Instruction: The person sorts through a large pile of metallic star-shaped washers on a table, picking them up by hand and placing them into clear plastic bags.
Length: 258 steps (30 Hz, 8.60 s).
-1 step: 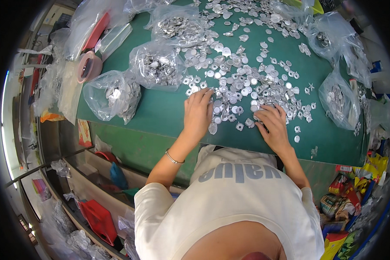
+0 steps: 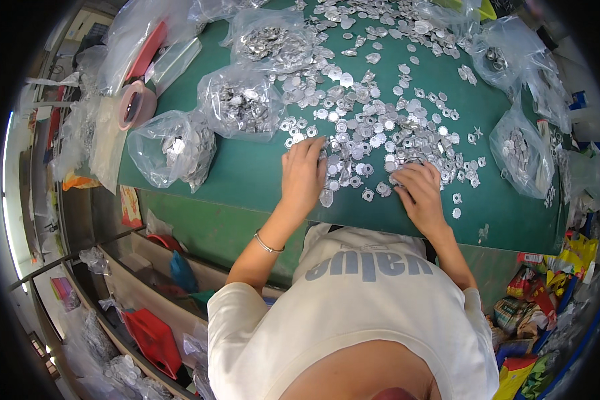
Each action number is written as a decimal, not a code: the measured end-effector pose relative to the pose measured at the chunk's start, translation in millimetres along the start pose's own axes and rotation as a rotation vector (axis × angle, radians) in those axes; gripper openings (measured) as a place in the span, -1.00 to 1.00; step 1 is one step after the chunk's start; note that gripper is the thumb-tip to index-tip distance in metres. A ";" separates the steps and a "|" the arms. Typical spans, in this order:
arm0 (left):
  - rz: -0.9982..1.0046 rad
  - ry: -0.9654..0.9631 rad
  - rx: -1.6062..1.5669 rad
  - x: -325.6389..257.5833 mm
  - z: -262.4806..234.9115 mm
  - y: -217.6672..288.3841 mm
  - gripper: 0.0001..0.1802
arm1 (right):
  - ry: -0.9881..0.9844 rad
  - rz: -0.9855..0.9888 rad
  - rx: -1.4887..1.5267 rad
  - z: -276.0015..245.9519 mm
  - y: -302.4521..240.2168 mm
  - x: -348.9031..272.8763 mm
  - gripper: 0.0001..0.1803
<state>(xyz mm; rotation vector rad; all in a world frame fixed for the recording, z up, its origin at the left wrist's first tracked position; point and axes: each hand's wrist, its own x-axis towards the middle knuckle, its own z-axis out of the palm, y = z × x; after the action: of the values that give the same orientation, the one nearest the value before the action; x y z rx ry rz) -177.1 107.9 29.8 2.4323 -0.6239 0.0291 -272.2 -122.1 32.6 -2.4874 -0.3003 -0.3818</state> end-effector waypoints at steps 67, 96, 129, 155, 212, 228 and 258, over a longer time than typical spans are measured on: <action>-0.010 -0.140 -0.461 72.8 90.0 98.2 -0.79 | 0.122 0.467 -0.121 -41.8 56.5 12.4 -0.71; -0.094 -0.180 -0.704 53.6 77.9 83.6 -0.81 | 0.220 0.514 1.650 -81.7 97.5 4.1 -0.72; 0.026 -0.203 -0.160 62.1 66.8 74.7 -0.81 | 0.102 0.631 1.755 -41.8 102.7 -3.7 -0.75; -1.014 -0.783 -1.909 41.4 55.6 82.2 -0.66 | 0.084 0.528 0.787 -56.2 24.8 25.4 -0.87; -1.070 -0.498 -2.378 11.1 50.7 68.7 -0.67 | 0.138 0.883 1.454 -41.5 46.7 28.7 -0.79; -1.097 -0.462 -2.392 8.0 53.1 57.7 -0.62 | -0.076 0.852 1.397 -25.8 48.3 55.3 -0.82; -0.725 0.061 -2.706 40.6 25.6 69.2 -0.64 | 0.091 0.422 1.276 12.4 -34.4 72.1 -0.47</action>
<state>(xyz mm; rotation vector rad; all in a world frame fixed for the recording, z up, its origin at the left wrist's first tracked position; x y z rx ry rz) -174.9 27.6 55.1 -0.1624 0.3907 -0.5766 -212.6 -78.3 65.4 -1.2170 0.0479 -0.0568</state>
